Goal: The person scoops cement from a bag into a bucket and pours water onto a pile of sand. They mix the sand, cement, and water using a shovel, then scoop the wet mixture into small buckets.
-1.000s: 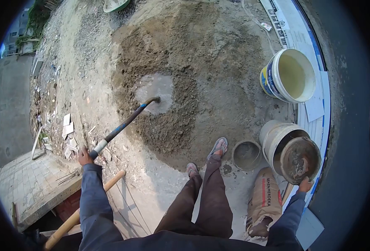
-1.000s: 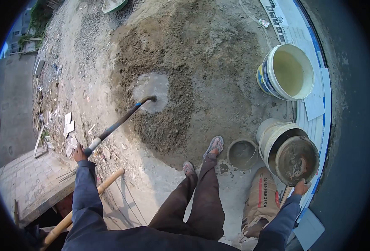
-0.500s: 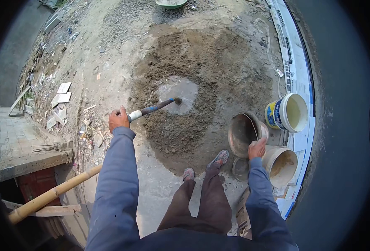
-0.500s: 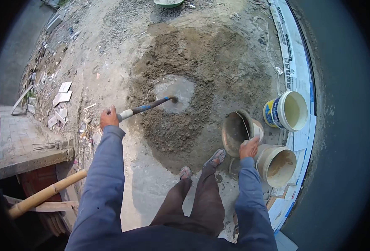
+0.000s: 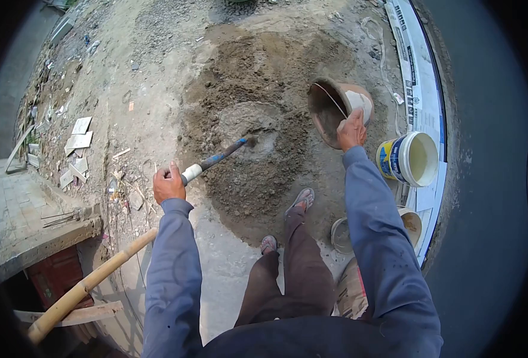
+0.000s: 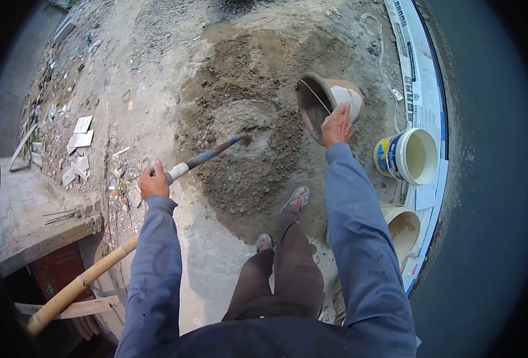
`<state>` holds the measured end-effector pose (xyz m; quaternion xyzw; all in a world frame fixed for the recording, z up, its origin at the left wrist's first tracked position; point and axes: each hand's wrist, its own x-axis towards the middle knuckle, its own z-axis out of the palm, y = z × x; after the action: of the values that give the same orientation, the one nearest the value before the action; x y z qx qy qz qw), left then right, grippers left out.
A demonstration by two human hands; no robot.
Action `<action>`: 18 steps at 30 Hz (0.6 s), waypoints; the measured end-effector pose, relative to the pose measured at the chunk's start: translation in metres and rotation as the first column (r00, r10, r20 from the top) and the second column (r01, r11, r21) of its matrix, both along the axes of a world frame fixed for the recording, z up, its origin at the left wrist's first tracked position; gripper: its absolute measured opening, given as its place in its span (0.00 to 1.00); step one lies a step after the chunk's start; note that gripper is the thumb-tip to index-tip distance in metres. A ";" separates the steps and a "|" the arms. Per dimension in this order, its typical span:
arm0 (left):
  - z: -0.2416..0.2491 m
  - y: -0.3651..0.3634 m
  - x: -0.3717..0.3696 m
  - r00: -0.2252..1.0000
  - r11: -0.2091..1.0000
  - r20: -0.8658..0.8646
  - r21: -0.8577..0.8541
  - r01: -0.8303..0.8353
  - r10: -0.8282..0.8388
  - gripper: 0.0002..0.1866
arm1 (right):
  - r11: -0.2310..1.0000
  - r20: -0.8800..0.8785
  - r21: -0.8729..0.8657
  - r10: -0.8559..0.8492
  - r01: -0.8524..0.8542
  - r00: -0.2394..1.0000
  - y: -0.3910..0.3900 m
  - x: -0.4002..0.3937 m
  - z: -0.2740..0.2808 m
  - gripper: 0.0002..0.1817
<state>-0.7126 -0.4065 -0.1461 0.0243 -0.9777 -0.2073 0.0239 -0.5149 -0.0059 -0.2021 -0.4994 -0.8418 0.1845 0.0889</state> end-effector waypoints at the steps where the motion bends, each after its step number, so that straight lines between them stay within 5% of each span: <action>1: -0.005 -0.004 -0.002 0.999 1.000 -0.039 -0.012 0.018 -0.019 0.25 | 1.000 -0.004 -0.007 -0.006 0.006 1.000 0.013 0.003 -0.013 0.15; 4: -0.007 -0.008 0.000 0.999 0.999 -0.026 0.004 0.048 -0.048 0.19 | 0.857 -0.027 -0.280 -0.457 0.432 0.889 0.042 0.045 -0.096 0.22; 5: -0.013 -0.011 0.001 0.985 0.992 -0.139 0.055 0.110 -0.102 0.19 | 0.784 -0.026 -0.347 -0.557 0.515 0.830 0.049 0.061 -0.125 0.25; 7: -0.007 -0.009 0.006 0.987 0.989 -0.102 0.077 0.129 -0.121 0.18 | 0.534 0.102 -0.502 -0.745 0.681 0.660 0.056 0.100 -0.189 0.29; 9: -0.012 -0.024 0.007 0.995 0.994 -0.055 0.067 0.088 -0.084 0.17 | 0.271 0.144 -0.663 -0.868 0.698 0.475 0.053 0.135 -0.241 0.30; 13: -0.009 -0.030 0.013 0.999 0.955 0.030 0.297 0.011 -0.021 0.14 | 0.046 0.233 -0.697 -0.929 0.715 0.287 0.031 0.186 -0.332 0.30; 15: -0.002 -0.032 0.018 0.998 0.988 0.062 0.154 0.013 -0.023 0.14 | 0.041 -0.020 -0.887 -0.999 0.459 0.050 0.017 0.189 -0.349 0.28; 17: -0.003 -0.039 0.023 0.997 0.991 0.072 0.130 0.015 -0.025 0.14 | 0.043 -0.005 -0.862 -0.997 0.504 0.078 0.001 0.213 -0.394 0.27; 18: -0.003 -0.043 0.024 0.997 0.991 0.076 0.130 0.010 -0.021 0.14 | -0.061 0.123 -0.871 -0.988 0.488 0.096 -0.005 0.218 -0.401 0.23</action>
<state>-0.6885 -0.4498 -0.1489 0.0262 -0.9626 -0.2693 -0.0173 -0.2968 -0.0106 -0.6035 -0.7931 -0.1149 0.5584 0.2143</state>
